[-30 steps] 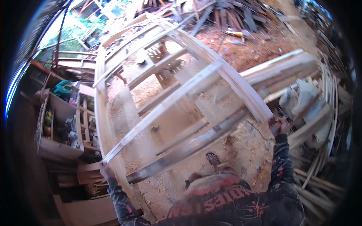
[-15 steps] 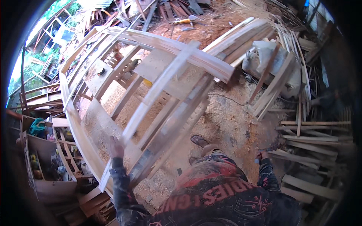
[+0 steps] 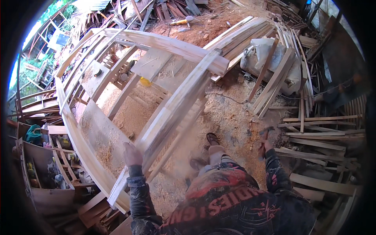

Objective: The person hammers nails into a wooden frame using a hammer, measures the dimensions with a tape measure, and marks points on the wood with a pen.

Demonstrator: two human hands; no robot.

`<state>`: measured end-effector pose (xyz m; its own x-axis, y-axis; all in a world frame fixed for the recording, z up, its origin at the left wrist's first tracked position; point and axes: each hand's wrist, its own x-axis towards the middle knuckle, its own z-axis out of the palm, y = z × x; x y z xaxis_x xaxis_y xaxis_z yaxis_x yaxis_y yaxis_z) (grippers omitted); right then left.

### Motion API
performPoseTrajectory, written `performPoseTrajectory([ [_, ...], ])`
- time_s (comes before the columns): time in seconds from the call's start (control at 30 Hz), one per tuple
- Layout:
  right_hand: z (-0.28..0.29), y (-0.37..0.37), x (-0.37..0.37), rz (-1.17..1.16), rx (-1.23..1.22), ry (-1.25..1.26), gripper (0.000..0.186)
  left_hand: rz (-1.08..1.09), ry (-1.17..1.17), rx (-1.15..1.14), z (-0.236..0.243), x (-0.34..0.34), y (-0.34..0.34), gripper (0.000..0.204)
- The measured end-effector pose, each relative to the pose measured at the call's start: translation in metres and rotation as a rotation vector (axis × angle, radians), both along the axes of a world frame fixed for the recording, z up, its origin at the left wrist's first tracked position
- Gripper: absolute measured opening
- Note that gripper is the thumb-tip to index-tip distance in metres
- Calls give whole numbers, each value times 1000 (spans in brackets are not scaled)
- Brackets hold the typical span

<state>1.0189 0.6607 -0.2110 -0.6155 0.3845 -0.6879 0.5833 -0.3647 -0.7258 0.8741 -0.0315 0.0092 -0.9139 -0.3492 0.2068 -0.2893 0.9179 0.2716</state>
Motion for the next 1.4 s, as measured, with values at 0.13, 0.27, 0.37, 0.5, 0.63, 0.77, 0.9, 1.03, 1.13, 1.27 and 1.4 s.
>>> performPoseTrajectory([
  [0.13,42,-19,-58,-21,-267,-44,22,-68,69,26,-11,1,2,25],
  [0.27,72,-23,-102,136,-351,-3,18,0,63,27,-9,-5,-1,22],
  [0.37,89,-10,-132,201,-195,37,17,-116,255,38,27,-28,42,21],
  [0.5,173,-16,-206,297,25,164,16,-173,316,377,81,-82,141,16],
  [0.63,256,-2,-274,457,299,479,15,-363,337,552,88,-177,270,15],
  [0.77,296,39,-338,698,281,494,14,-471,270,710,52,-286,381,18],
  [0.9,292,70,-399,993,546,432,26,-401,252,659,16,-354,436,18],
  [1.03,254,85,-455,1011,808,687,25,-346,255,619,9,-370,465,17],
  [1.13,253,65,-485,1154,833,531,32,-310,235,603,5,-370,461,16],
  [1.27,249,61,-508,1297,797,550,33,-363,276,613,1,-376,462,15],
  [1.4,263,74,-522,1310,807,592,32,-326,289,636,6,-376,469,16],
])
